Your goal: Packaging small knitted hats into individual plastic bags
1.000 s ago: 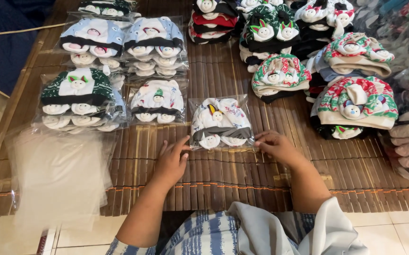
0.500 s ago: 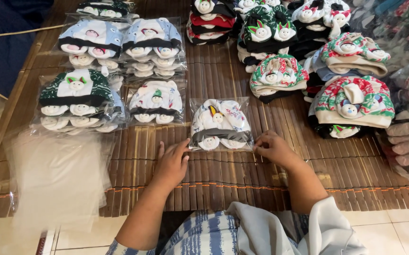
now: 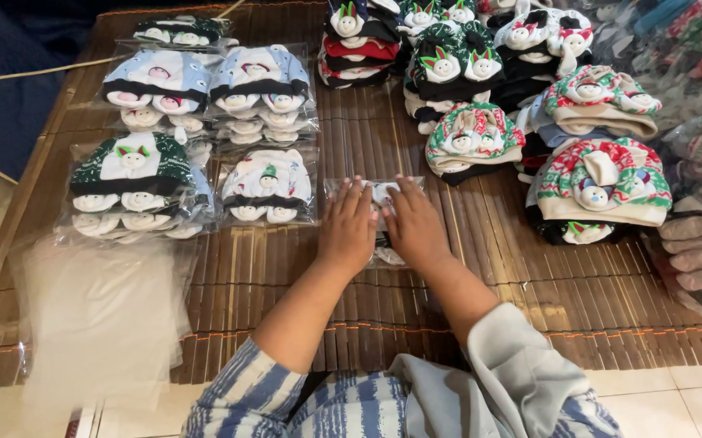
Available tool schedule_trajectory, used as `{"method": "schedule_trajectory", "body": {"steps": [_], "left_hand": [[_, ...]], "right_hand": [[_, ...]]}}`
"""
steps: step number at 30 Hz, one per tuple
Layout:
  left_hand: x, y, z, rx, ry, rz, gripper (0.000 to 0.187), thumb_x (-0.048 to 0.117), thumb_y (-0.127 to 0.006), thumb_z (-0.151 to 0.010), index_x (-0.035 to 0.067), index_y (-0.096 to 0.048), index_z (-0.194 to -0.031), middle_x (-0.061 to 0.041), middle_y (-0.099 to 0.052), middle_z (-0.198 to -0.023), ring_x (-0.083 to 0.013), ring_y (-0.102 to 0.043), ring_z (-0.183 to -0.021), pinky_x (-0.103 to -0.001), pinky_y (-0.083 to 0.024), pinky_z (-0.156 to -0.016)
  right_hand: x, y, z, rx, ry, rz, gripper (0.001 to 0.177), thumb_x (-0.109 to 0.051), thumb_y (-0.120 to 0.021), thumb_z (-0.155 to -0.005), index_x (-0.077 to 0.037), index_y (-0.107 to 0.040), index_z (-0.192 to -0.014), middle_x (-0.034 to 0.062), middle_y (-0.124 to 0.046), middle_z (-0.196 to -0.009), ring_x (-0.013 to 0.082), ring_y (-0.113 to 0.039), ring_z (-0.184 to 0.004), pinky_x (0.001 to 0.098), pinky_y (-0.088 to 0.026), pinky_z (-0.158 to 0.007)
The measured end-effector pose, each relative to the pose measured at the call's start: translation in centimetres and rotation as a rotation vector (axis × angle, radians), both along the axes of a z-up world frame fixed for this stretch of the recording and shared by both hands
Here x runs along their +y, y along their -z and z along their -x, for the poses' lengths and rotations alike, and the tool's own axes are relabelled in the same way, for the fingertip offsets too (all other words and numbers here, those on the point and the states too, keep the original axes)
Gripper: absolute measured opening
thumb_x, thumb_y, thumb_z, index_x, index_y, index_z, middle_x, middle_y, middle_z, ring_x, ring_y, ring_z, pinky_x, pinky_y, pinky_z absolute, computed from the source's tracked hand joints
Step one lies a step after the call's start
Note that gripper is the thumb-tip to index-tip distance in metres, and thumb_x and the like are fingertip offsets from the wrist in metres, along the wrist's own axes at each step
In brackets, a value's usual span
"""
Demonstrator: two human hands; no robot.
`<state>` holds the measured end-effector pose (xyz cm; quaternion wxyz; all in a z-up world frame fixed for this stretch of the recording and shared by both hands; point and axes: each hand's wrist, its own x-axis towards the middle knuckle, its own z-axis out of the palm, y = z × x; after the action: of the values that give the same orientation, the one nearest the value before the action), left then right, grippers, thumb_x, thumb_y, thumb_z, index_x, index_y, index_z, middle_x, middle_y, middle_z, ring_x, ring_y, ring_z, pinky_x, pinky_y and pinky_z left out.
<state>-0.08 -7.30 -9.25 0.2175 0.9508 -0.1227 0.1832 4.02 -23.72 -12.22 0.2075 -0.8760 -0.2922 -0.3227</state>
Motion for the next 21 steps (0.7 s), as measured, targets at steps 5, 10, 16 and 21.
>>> {"method": "schedule_trajectory", "body": {"steps": [5, 10, 16, 21], "left_hand": [[-0.4, 5.6, -3.9, -0.086, -0.004, -0.167, 0.058, 0.027, -0.051, -0.102, 0.002, -0.042, -0.153, -0.023, -0.042, -0.157, -0.0374, -0.039, -0.147, -0.057, -0.028, -0.12], [0.1, 7.1, -4.0, -0.139, 0.002, -0.148, 0.057, 0.031, -0.052, -0.102, 0.001, -0.044, -0.151, -0.023, -0.046, -0.155, -0.0363, -0.042, -0.145, -0.057, -0.03, -0.118], [0.2, 7.7, -4.5, -0.176, -0.02, -0.172, 0.056, 0.039, -0.042, -0.107, 0.005, -0.044, -0.152, -0.019, -0.045, -0.156, -0.0325, -0.04, -0.147, -0.054, -0.028, -0.12], [0.2, 7.6, -4.2, -0.171, -0.025, -0.187, 0.056, 0.04, -0.042, -0.106, 0.006, -0.045, -0.151, -0.018, -0.047, -0.155, -0.0322, -0.04, -0.147, -0.055, -0.028, -0.12]], "right_hand": [[0.8, 3.1, -1.8, -0.067, 0.077, 0.116, 0.048, -0.025, -0.055, -0.097, -0.006, -0.057, -0.14, 0.0189, -0.055, -0.146, 0.037, -0.054, -0.135, 0.048, -0.05, -0.102], [0.8, 3.7, -1.8, -0.028, 0.07, 0.114, 0.054, -0.025, -0.054, -0.094, -0.006, -0.055, -0.144, 0.0194, -0.056, -0.146, 0.0375, -0.054, -0.135, 0.048, -0.049, -0.102], [1.1, 4.2, -2.0, 0.089, 0.153, 0.17, 0.058, -0.032, -0.05, -0.096, -0.011, -0.051, -0.15, 0.0146, -0.05, -0.153, 0.0339, -0.045, -0.144, 0.0492, -0.044, -0.11], [1.0, 4.4, -1.7, 0.095, 0.179, 0.201, 0.059, -0.033, -0.049, -0.095, -0.013, -0.05, -0.151, 0.0124, -0.051, -0.152, 0.0308, -0.044, -0.145, 0.0479, -0.043, -0.112]]}}
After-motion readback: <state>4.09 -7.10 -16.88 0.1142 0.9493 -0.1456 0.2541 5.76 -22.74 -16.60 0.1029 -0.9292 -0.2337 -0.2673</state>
